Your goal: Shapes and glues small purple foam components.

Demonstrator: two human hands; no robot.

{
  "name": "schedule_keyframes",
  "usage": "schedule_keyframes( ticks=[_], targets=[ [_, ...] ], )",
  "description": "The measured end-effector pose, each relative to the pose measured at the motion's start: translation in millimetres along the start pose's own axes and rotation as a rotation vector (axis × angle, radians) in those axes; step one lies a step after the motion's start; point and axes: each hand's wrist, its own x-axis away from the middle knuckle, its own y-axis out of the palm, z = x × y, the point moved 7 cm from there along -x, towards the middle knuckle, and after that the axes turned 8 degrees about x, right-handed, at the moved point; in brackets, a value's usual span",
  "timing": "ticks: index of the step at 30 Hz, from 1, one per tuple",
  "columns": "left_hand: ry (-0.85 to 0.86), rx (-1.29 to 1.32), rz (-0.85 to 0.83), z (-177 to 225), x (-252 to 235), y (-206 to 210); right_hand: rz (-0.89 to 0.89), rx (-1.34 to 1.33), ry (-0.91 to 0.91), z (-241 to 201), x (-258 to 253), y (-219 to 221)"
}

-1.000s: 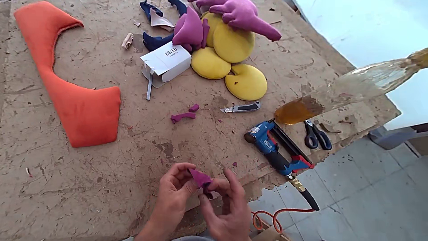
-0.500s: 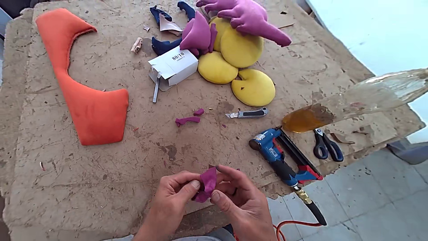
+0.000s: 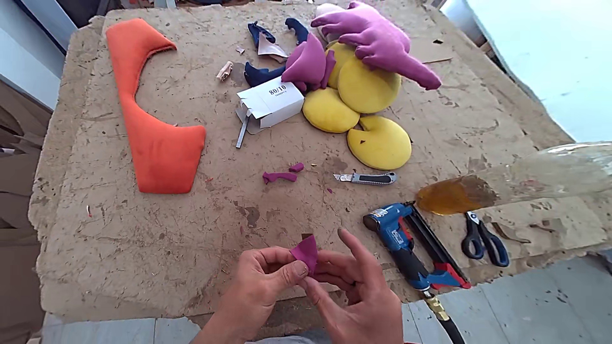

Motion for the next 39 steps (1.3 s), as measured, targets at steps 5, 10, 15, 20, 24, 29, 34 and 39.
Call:
schedule_keyframes(
  ticks=[5,10,15,20,24,29,34,39],
  targets=[
    [0.184,-0.263,0.061,10,5,20,-0.068,-0.133,0.069,2,-12,-14],
    [0.239,-0.288,0.063,8,4,34,-0.037,-0.260,0.096,4,-16,-23],
    [0.221,-0.247,0.110,-1,-7,23,-0.022,-0.425,0.159,34,-12,-4],
    [0.207,-0.700,0.248,-12,-25,-21,-0.155,-0.362,0.314,89,-2,28],
    [0.126,-0.858,0.161,-61,-36,-32,-0.199,-0.267,0.408,124,16,19],
    [0.388,-0.953,0.148,-60,-31,-6,-0.091,-0.771,0.664,140,25,22],
    [0.499,-1.197,0.151,-57,-28,-7,-0.165,-0.441,0.530,150,20,14],
    [0.630,-1.435,0.179,-68,-27,-10,0.069,0.794,0.241,171,12,-113]
  ],
)
